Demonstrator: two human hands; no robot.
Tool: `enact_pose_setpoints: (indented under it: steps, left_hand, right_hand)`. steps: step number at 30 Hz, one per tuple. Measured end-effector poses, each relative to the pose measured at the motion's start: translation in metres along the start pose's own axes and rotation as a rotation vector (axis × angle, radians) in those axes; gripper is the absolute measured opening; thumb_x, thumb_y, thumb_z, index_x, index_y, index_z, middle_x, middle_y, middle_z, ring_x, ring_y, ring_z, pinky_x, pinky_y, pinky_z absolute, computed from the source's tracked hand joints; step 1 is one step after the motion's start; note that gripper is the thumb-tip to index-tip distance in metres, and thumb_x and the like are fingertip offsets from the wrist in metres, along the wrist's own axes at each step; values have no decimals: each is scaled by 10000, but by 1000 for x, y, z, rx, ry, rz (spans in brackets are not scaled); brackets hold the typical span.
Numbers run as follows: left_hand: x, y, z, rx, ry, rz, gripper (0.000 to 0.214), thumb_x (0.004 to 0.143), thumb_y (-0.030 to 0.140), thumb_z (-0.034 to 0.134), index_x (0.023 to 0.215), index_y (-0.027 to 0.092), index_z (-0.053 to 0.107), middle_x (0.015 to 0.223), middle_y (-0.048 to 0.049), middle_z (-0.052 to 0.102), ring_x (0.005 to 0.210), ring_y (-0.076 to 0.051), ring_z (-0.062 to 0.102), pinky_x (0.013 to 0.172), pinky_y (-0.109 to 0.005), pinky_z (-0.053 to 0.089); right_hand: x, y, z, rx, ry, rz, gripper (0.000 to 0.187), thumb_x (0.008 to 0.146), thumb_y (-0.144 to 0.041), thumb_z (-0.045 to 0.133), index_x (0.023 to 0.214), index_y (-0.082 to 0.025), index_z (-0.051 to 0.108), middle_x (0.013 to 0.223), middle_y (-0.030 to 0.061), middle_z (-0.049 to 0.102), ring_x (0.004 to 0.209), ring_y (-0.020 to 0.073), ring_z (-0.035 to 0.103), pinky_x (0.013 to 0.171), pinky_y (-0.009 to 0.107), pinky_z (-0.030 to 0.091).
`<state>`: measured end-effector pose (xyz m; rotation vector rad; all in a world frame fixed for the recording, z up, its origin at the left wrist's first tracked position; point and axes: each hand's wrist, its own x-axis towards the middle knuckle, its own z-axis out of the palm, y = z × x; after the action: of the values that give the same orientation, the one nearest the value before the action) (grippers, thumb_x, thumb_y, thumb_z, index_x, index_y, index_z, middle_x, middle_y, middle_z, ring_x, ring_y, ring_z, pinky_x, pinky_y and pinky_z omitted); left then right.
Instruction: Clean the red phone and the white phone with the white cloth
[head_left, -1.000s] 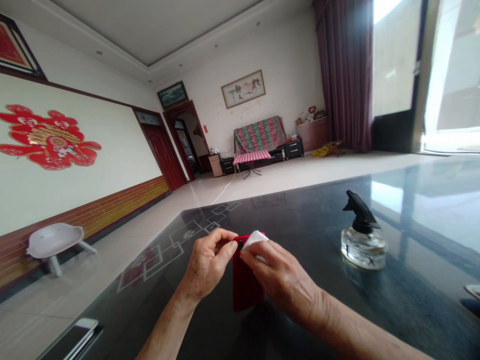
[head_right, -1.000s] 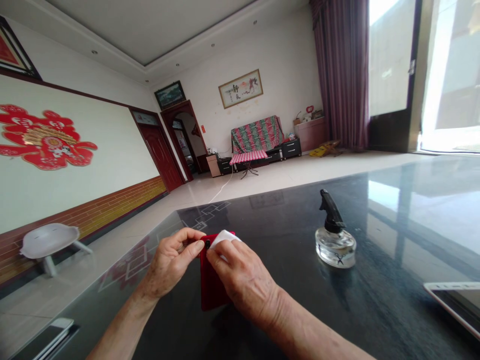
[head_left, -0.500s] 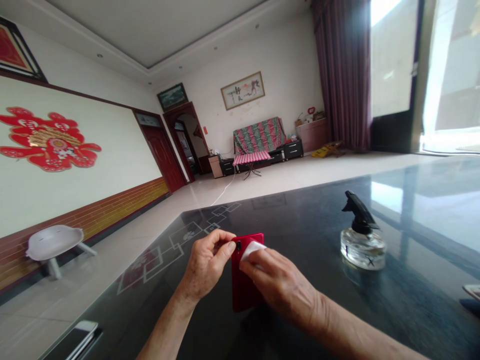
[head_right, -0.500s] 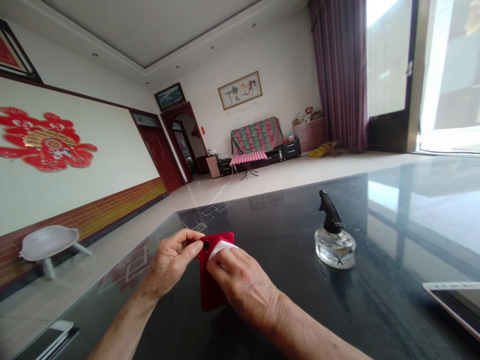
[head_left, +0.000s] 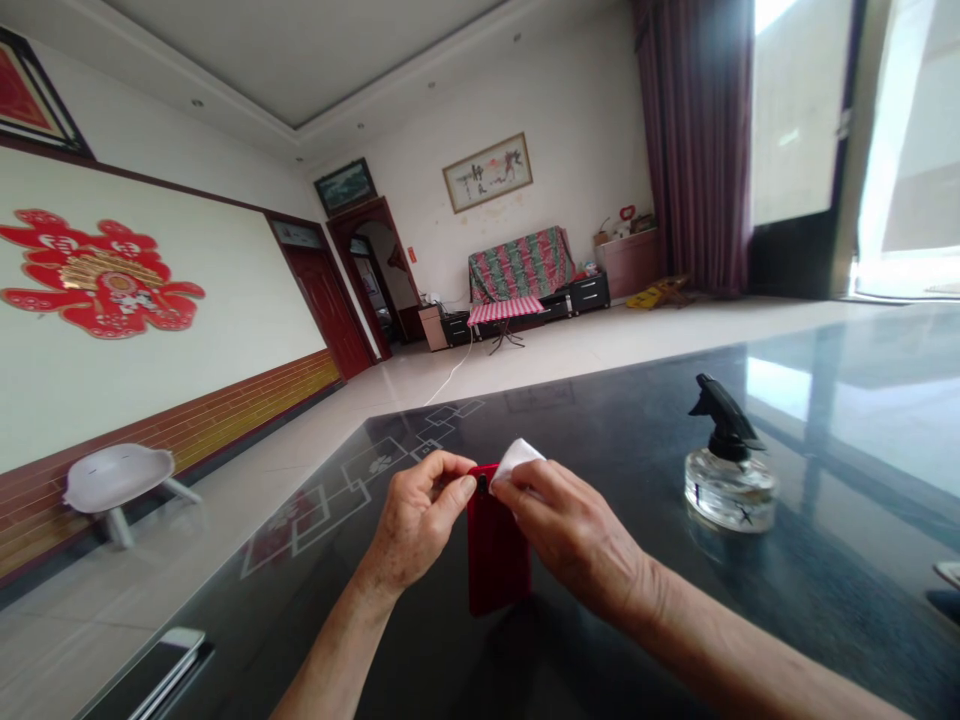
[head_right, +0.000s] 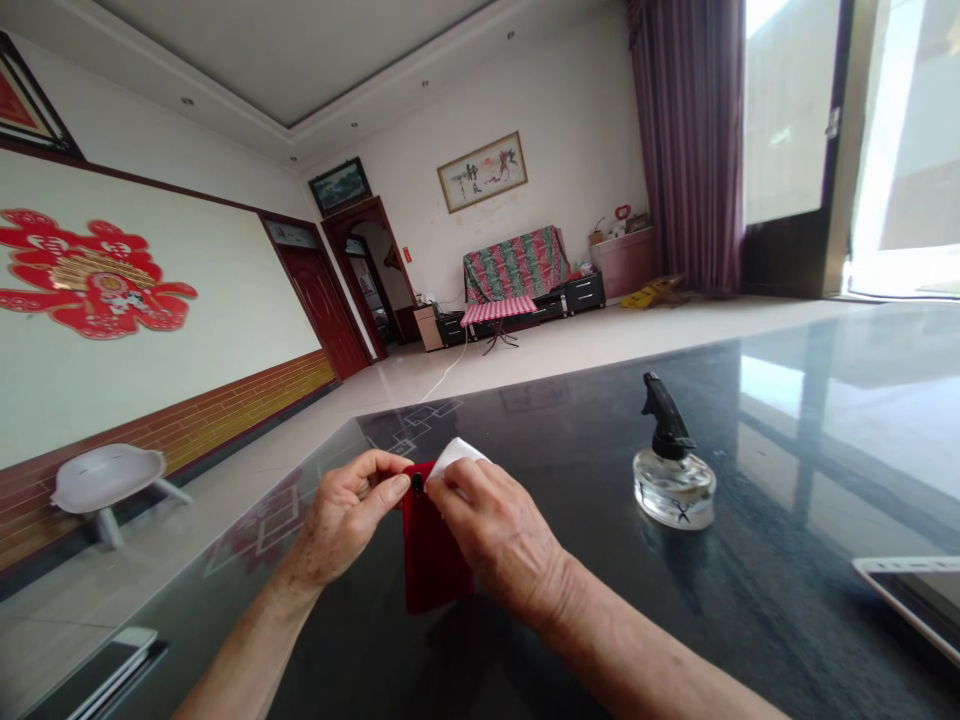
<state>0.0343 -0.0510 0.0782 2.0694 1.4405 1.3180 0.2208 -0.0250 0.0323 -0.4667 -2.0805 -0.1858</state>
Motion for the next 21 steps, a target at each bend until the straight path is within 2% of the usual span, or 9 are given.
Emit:
enact_pose_setpoints:
  steps: [5,11,15,19,21]
  left_hand:
    - [1,-9,-3,-17,10,-15,137,829,282,567,874,166,625,711,9,629,618,-125,559,595,-209,447]
    - [1,-11,-4,-55,-17,-18,132,836,284,560,875,170,612,719,7,621,630,-127,557,603,-211,445]
    - [1,-10,-5,-69,-50,-4,129,847,282,548,882,172,605,721,11,604,633,-121,540,601,-205,433]
    - [2,-16,-7,-87,-58,-4,140,856,292,534,912,179,594,755,11,600,659,-124,540,629,-213,440]
    - [2,-19,-7,-90,-53,-12,137,852,290,533,906,179,592,751,11,600,663,-126,545,637,-216,446]
  right_hand:
    - [-9,-2,6,34,-89,-42,227,922,-128,404,930,-162,628,786,49,572,665,137,505,641,254,466]
    - [-1,16,-9,83,137,176,267,901,-129,439,1085,-211,614,977,68,568,834,137,563,732,250,486]
    - [2,20,-11,121,121,218,250,906,-142,447,1063,-216,627,992,58,570,846,127,573,735,231,477]
    - [-7,20,-3,123,67,258,226,902,-149,449,1004,-200,643,934,57,583,790,129,587,704,230,482]
    - [-11,21,-2,118,81,275,216,892,-139,454,973,-193,647,902,54,589,757,127,591,680,227,484]
